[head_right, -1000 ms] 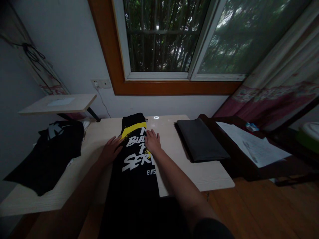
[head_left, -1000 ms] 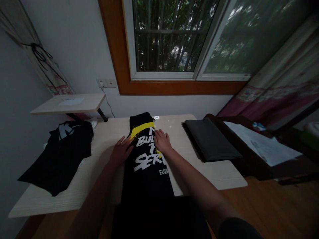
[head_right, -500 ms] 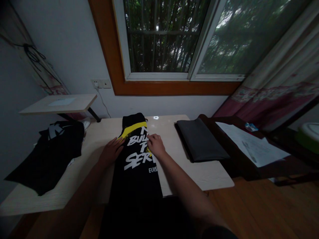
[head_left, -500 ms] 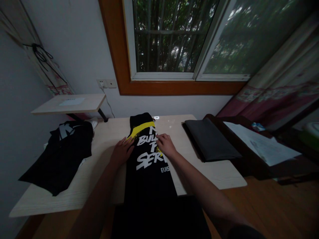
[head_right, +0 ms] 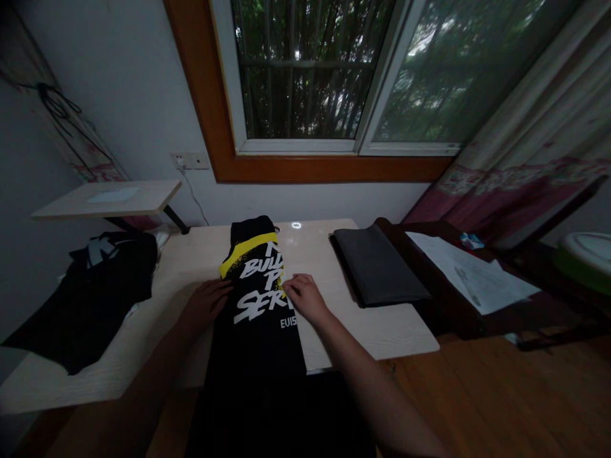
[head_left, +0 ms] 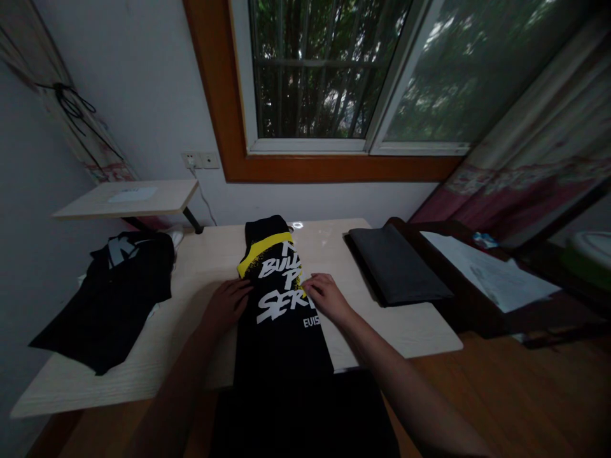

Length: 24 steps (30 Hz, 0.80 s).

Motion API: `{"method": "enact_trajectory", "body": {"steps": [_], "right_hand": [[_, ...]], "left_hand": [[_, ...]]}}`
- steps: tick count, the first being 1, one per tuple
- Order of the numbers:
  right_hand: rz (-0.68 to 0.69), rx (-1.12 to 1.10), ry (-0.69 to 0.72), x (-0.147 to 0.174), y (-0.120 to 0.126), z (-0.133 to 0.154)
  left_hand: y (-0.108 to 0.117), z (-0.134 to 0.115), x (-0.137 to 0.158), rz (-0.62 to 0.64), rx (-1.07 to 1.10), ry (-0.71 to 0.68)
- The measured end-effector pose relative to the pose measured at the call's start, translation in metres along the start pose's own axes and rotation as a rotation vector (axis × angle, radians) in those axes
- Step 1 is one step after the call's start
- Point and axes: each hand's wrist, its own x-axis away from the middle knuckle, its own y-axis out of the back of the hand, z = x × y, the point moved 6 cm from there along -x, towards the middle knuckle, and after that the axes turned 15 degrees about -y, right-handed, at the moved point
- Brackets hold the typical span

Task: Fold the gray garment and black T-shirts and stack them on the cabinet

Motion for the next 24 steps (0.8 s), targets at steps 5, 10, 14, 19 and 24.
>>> {"method": "enact_trajectory", "body": {"steps": [5,10,14,19,24], "right_hand": [[-0.019,-0.003,0.001,0.000,0.000,0.002],[-0.043,0.043,-0.018,-0.004,-0.002,0.000],[-0.058,0.071,-0.050,-0.014,-0.004,-0.004],[-0.076,0.104,-0.086,-0.034,-0.005,-0.007],[-0.082,0.103,-0.084,-0.047,-0.006,-0.009]], "left_hand": [[-0.009,0.004,0.000,0.079,-0.045,0.039],[-0.020,0.016,-0.003,0.141,-0.052,0.070],[-0.021,0.028,-0.010,0.156,-0.038,0.077],[-0.021,0.043,-0.027,0.158,-0.030,0.097],[-0.021,0.048,-0.038,0.183,-0.050,0.110]]}}
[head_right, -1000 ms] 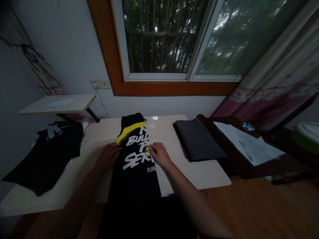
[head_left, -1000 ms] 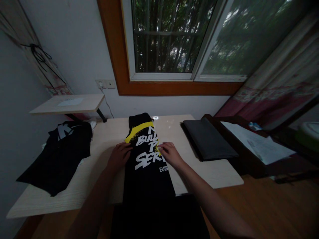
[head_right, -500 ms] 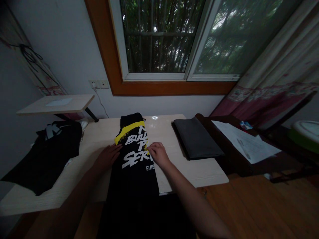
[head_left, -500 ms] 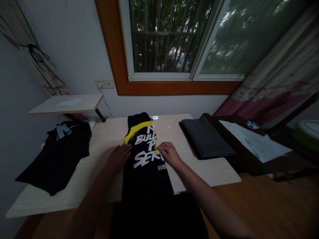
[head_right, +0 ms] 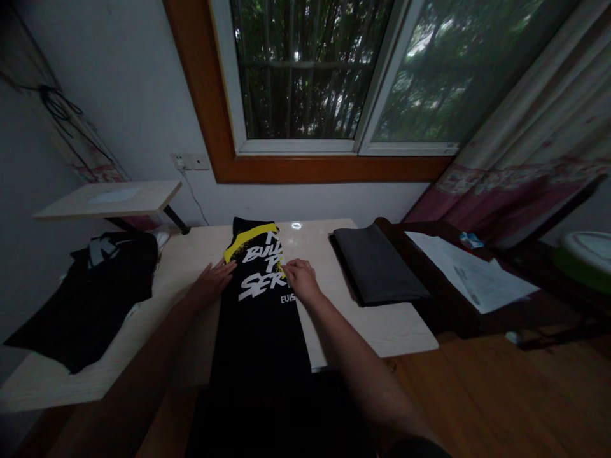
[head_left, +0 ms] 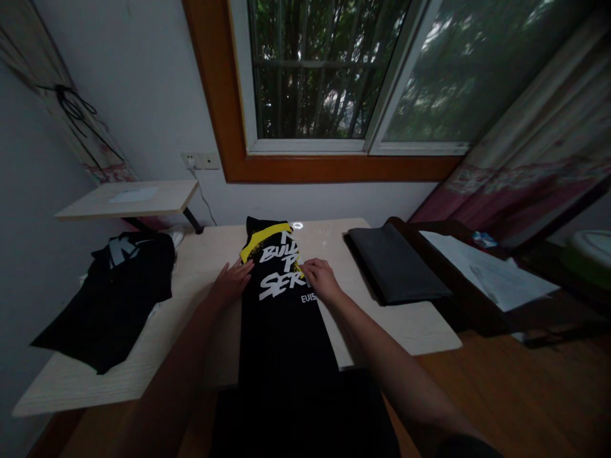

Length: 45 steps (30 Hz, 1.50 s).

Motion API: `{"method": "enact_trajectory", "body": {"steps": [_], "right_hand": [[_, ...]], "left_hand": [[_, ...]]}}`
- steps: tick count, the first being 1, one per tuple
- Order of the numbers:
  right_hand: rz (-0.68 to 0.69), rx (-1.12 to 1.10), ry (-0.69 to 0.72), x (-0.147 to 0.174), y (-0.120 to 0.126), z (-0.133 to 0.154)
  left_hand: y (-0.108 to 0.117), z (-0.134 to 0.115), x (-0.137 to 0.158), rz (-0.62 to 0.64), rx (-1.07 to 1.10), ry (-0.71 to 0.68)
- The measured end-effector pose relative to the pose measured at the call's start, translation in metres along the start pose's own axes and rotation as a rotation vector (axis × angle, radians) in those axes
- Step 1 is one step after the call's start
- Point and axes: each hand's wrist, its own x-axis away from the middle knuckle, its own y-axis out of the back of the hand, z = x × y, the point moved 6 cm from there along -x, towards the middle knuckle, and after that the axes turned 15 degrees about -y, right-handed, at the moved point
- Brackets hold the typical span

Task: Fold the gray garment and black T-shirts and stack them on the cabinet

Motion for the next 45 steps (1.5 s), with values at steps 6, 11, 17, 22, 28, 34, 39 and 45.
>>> {"method": "enact_trajectory", "body": {"steps": [6,11,17,22,28,34,39,45], "right_hand": [[-0.009,-0.003,0.128,0.009,0.001,-0.007],[0.075,-0.002,0.301,0.029,0.009,-0.012],[0.192,0.010,0.412,0.051,0.022,-0.008],[0.186,-0.023,0.475,0.061,0.026,-0.001],[0.178,-0.024,0.491,0.065,0.025,0.003],[0.181,-0.041,0.486,0.070,0.026,0.002],[0.272,-0.125,0.477,0.069,0.022,-0.001],[0.464,-0.438,0.296,0.067,0.022,0.003]], "left_hand": [[0.005,-0.006,0.010,0.046,0.051,-0.067],[0.005,-0.016,0.032,0.083,0.106,-0.177],[0.010,-0.035,0.059,0.106,0.166,-0.282],[0.016,-0.042,0.065,0.060,0.136,-0.302],[0.021,-0.052,0.056,0.016,0.032,-0.373],[0.009,-0.073,0.050,0.036,0.111,-0.542],[0.006,-0.063,0.049,0.005,0.271,-0.391],[0.024,-0.050,0.052,0.006,0.482,-0.111]]}}
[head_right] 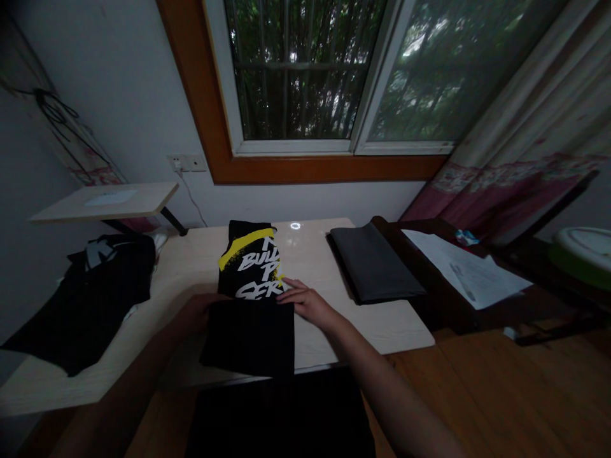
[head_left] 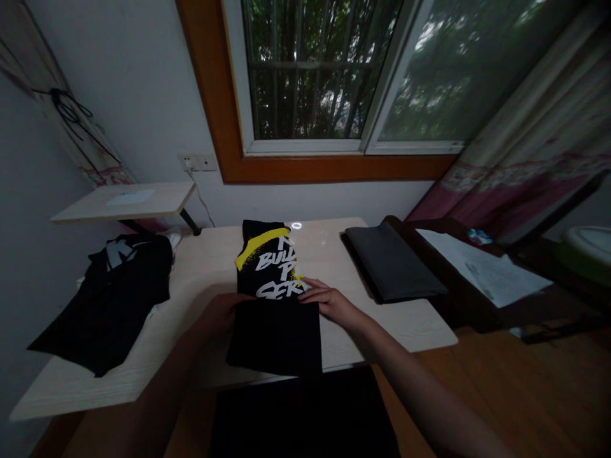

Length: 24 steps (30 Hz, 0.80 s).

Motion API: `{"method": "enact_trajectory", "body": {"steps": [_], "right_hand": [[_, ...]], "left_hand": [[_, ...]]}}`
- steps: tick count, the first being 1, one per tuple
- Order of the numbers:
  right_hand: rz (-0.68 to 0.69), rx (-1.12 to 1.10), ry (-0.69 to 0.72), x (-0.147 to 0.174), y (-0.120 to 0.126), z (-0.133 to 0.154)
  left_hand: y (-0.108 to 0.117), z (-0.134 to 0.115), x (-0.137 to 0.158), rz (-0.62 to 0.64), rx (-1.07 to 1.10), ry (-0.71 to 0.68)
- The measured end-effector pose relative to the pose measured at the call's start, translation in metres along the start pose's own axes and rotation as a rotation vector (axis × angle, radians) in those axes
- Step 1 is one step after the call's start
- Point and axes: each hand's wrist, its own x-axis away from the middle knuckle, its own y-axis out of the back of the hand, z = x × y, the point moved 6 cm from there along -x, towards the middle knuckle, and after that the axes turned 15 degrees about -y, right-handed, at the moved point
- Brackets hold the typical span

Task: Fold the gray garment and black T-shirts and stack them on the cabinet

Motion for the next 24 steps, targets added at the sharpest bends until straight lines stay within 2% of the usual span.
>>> {"method": "enact_trajectory", "body": {"steps": [5,10,16,20,24], "right_hand": [[0.057,-0.400,-0.323,0.001,-0.003,0.006],[-0.013,-0.661,-0.443,-0.015,-0.003,0.012],[-0.152,-0.716,-0.487,-0.047,-0.007,-0.010],[-0.126,-0.681,-0.533,-0.055,-0.014,-0.032],[-0.134,-0.627,-0.511,-0.053,-0.011,-0.040]], "left_hand": [[0.015,-0.008,0.004,-0.106,0.135,0.097],[0.027,-0.007,-0.003,-0.272,0.191,0.212],[0.021,0.020,-0.013,-0.330,0.231,0.384],[0.015,0.035,-0.011,-0.313,0.172,0.391],[0.012,0.040,-0.007,-0.310,0.123,0.423]]}}
